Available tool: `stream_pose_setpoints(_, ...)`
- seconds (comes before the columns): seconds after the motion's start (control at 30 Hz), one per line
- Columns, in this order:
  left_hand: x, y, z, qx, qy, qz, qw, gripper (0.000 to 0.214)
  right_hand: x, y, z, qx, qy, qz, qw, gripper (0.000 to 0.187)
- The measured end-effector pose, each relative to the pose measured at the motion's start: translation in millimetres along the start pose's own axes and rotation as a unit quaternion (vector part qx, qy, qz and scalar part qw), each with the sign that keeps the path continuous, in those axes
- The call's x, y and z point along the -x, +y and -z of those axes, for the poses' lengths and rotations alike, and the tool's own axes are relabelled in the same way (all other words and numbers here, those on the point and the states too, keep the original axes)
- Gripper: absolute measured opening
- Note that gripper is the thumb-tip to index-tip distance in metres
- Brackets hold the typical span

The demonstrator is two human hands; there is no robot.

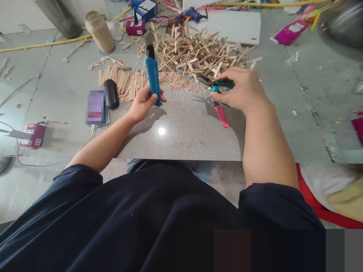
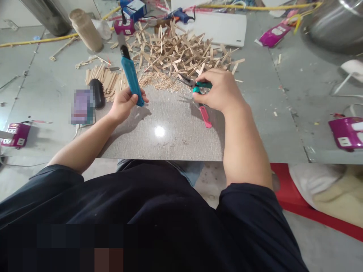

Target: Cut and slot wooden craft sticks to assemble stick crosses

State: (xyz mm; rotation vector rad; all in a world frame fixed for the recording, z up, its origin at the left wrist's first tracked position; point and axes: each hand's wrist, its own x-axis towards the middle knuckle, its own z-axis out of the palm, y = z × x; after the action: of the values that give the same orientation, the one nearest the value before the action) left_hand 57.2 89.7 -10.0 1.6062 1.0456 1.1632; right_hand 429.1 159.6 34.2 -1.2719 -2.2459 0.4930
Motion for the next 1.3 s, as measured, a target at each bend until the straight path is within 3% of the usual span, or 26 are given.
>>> stream_pose_setpoints(0.07,8,11,-5.8,-0.088,-0.054,-0.016,0.995,0.047,0,0,1,0.0,0.003,-0.004,1.0,0.028)
stream_pose_setpoints(0.13,19,22,-15.5,-0.219,-0.184,-0.049,0.957,0.034,0,1,4,0.002,0.012,-0.01,1.0,0.03)
stream_pose_setpoints(0.23,33,33,-33.7,-0.243,-0.311,-0.084,0.915,0.027,1,5,9,0.007,0.029,-0.025,0.999,0.032)
stream_pose_setpoints(0.33,41,36,-45.3,-0.225,-0.367,-0.084,0.899,0.024,0,9,13,0.011,0.038,-0.037,0.999,0.034)
stream_pose_setpoints(0.5,39,32,-37.9,-0.162,-0.366,-0.003,0.917,0.04,1,12,15,0.01,0.048,-0.05,0.998,0.033)
stream_pose_setpoints(0.6,19,21,-27.4,-0.074,-0.376,0.076,0.92,0.06,2,12,18,-0.001,0.061,-0.056,0.997,0.036)
stream_pose_setpoints(0.67,-5,10,-20.6,0.055,-0.311,0.182,0.931,0.061,3,13,20,-0.01,0.072,-0.057,0.996,0.036)
stream_pose_setpoints(0.8,-62,-3,-9.7,0.062,-0.204,0.151,0.965,0.05,1,21,22,-0.019,0.091,-0.047,0.995,0.033)
stream_pose_setpoints(0.87,-77,-1,-8.0,0.076,-0.156,0.128,0.976,0.043,-1,29,23,-0.019,0.105,-0.042,0.993,0.037)
stream_pose_setpoints(0.93,-75,5,-10.9,0.096,-0.149,0.13,0.976,0.043,-4,37,23,-0.02,0.119,-0.039,0.992,0.041)
stream_pose_setpoints(1.0,-60,10,-19.4,0.121,-0.182,0.163,0.962,0.044,-5,43,25,-0.021,0.133,-0.033,0.99,0.044)
stream_pose_setpoints(1.07,-41,13,-32.3,0.163,-0.235,0.236,0.929,0.046,-4,47,27,-0.023,0.146,-0.025,0.989,0.044)
stream_pose_setpoints(1.13,-31,12,-45.6,0.189,-0.241,0.281,0.91,0.041,-1,49,31,-0.024,0.162,-0.017,0.986,0.04)
stream_pose_setpoints(1.2,-32,10,-55.0,0.198,-0.202,0.281,0.917,0.034,1,50,34,-0.018,0.182,-0.016,0.983,0.038)
stream_pose_setpoints(1.3,-44,12,-59.4,0.202,-0.094,0.238,0.946,0.027,2,49,37,-0.002,0.2,-0.02,0.98,0.041)
